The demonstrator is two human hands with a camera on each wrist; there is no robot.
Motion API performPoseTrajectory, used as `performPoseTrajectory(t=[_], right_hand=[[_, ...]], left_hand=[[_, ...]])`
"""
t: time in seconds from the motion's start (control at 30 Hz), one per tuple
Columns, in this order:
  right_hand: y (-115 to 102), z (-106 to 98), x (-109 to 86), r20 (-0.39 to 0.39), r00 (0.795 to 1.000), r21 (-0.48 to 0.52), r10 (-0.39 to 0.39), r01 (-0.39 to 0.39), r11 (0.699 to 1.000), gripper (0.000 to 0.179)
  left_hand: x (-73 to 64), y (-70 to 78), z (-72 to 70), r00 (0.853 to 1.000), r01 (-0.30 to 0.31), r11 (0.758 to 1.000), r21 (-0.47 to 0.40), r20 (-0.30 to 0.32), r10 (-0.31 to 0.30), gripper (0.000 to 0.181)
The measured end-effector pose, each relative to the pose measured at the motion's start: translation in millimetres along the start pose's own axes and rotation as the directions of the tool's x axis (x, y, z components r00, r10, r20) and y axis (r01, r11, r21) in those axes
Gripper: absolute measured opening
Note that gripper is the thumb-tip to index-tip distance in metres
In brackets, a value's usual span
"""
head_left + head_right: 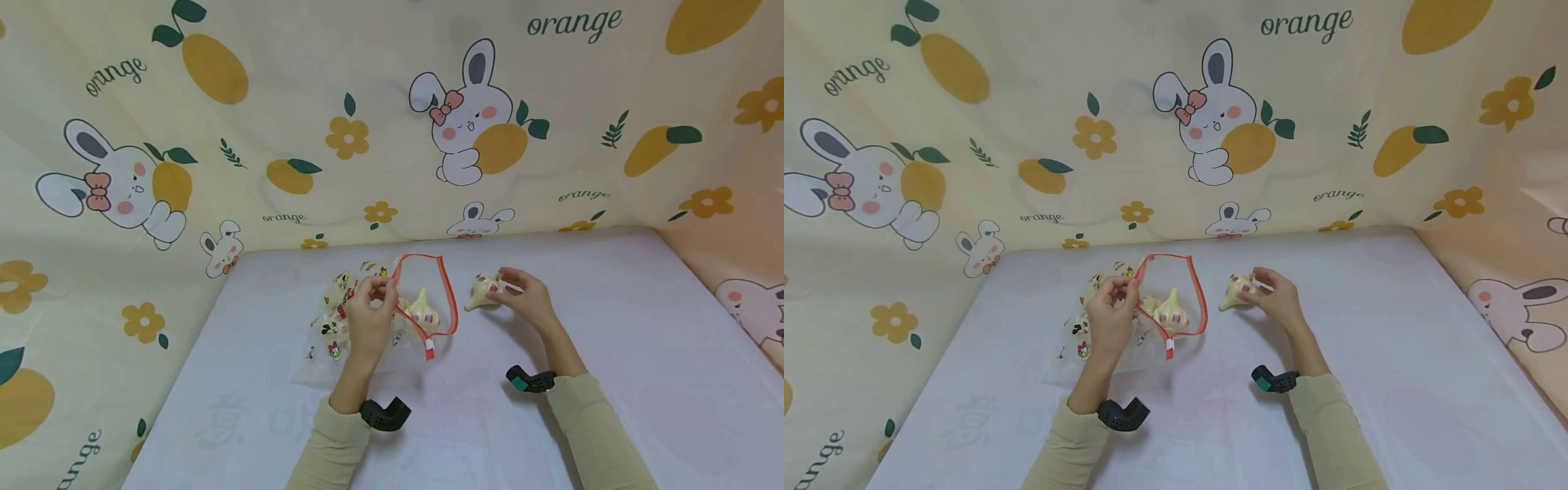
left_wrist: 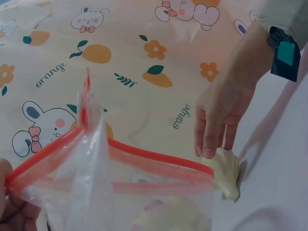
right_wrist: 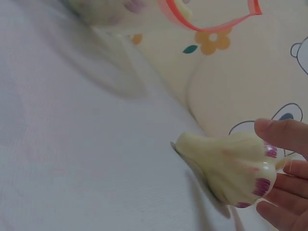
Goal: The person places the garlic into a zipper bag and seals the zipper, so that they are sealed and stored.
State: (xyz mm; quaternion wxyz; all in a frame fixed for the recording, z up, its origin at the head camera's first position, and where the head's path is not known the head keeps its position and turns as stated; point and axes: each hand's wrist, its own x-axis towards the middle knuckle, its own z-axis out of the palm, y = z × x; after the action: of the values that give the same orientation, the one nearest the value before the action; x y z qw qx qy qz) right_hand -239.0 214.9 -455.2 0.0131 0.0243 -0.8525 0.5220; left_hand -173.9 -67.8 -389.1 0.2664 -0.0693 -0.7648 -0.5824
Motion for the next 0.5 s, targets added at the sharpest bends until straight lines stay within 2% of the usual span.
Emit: performPoseTrajectory(t=[0.27,0.5], right_hand=[[3.6,2.5,1.3,0.036,0.999,0.016,0.034,-0.034,0.999,0.069],[6.0,5.7,3.9,0.024,0.998,0.023,0.054,-0.055,0.998,0.072]], left_hand=[[-0.1,-1.2,0.3,1.000,-0.003,1.000,-0.006,-0.003,0.003,0.009],[-0.1,-0.9,0.1,1.000,0.004,1.000,-0.001,0.006,-0.004,0.009]])
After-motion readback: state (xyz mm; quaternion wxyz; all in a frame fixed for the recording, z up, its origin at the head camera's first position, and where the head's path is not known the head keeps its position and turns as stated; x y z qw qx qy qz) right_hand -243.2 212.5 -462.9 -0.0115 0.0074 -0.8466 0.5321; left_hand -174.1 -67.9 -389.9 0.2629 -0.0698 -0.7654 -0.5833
